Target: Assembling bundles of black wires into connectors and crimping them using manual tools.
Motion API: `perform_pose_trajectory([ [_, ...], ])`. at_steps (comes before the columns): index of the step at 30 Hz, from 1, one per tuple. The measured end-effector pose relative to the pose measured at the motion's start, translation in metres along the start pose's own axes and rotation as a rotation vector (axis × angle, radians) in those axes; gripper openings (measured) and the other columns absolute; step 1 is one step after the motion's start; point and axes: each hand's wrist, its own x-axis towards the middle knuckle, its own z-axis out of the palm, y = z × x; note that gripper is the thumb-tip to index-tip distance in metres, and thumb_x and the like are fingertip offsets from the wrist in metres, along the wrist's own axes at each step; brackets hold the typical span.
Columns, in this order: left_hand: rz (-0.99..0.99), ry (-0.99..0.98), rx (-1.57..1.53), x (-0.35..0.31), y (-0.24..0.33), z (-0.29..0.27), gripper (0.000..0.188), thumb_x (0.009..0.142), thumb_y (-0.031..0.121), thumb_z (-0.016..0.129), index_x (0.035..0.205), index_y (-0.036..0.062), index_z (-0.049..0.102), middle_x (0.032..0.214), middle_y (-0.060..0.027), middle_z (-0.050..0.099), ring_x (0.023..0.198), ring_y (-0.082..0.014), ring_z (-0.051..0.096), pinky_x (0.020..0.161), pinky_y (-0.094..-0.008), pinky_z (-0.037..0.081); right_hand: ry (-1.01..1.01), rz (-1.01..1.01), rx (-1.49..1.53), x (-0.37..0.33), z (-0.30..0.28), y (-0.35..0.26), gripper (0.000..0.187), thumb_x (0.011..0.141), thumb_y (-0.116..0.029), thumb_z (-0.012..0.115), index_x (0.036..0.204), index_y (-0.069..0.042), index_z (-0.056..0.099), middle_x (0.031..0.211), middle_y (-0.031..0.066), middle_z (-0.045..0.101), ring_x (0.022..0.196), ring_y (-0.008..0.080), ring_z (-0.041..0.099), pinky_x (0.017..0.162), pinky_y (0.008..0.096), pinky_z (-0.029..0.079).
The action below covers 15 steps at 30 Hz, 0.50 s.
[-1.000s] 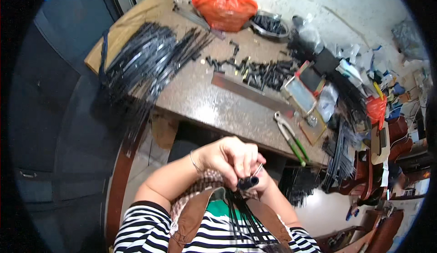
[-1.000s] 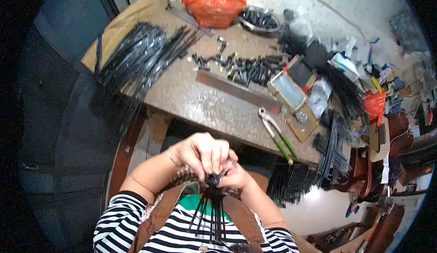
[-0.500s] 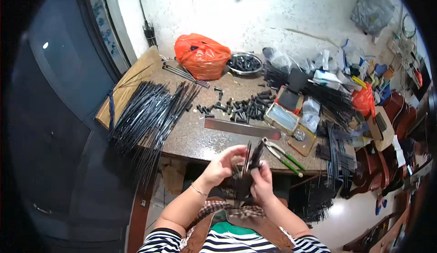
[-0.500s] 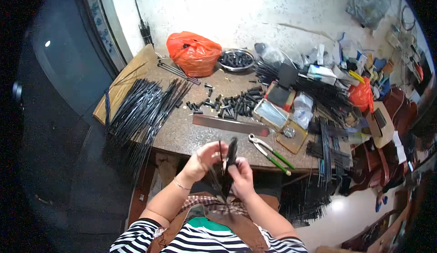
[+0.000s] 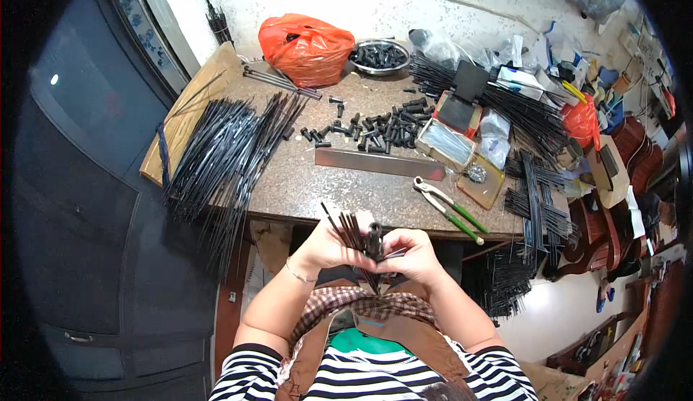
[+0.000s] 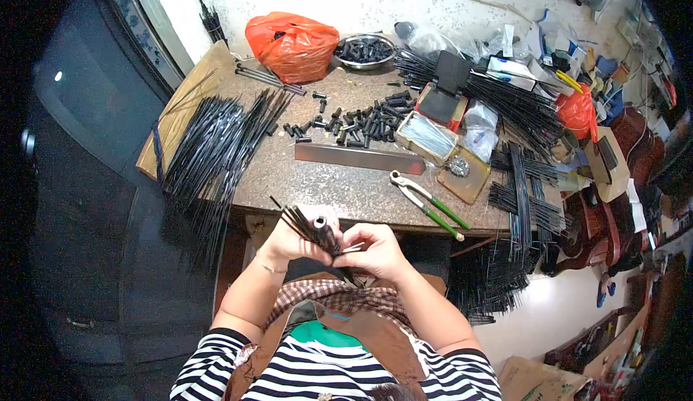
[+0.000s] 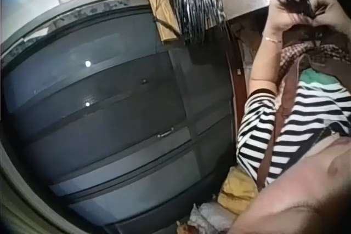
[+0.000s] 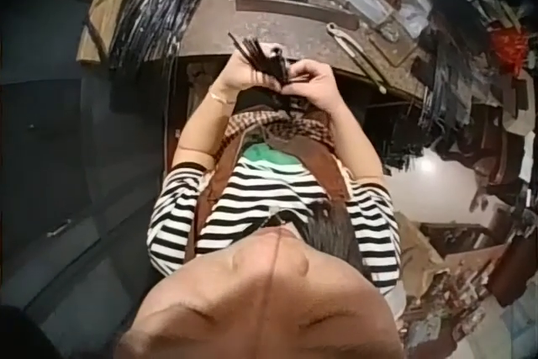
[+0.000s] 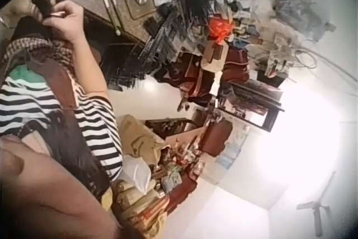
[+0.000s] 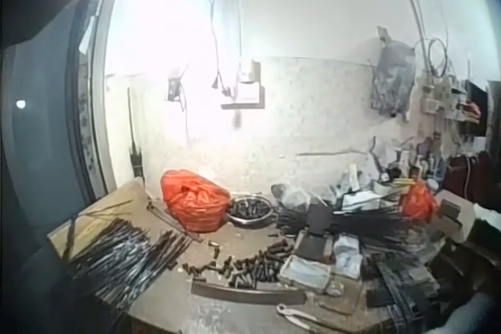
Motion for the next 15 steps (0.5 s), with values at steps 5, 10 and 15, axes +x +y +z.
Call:
perform_pose_trajectory([
  [5,0.035,-0.203,0.048,0.002,-0.008,-0.007,0.031,0.048,0.01,0.073,0.073,0.0008,0.055,0.073,-0.0053,0.055,0.068,-0.0128,0.05,0.058,-0.0236,0.041,-0.173,-0.088,0.058,0.003,-0.005,0.006,0.022,0.053,0.007,0.065,0.063,-0.004,0.049,0.065,-0.0018,0.05,0.063,0.0055,0.047,0.059,0.0201,0.04],
  [10,0.501,0.025,0.99,0.007,-0.014,0.008,0.048,0.055,0.015,0.07,0.093,0.0005,0.045,0.079,-0.0077,0.051,0.071,-0.0211,0.052,0.064,-0.0291,0.041,0.287,-0.1,-0.001,0.007,0.007,0.011,0.029,0.056,0.008,0.062,0.077,-0.004,0.046,0.073,0.0015,0.051,0.065,0.0063,0.049,0.059,0.0198,0.042],
  [15,0.23,0.137,0.794,-0.003,-0.023,0.011,0.027,0.06,0.005,0.06,0.083,0.0016,0.046,0.075,-0.0085,0.048,0.071,-0.0212,0.05,0.063,-0.0287,0.04,0.439,-0.459,-0.483,0.007,0.012,0.016,0.025,0.055,0.005,0.065,0.075,-0.003,0.051,0.069,0.0019,0.048,0.06,0.0067,0.045,0.055,0.0178,0.038],
])
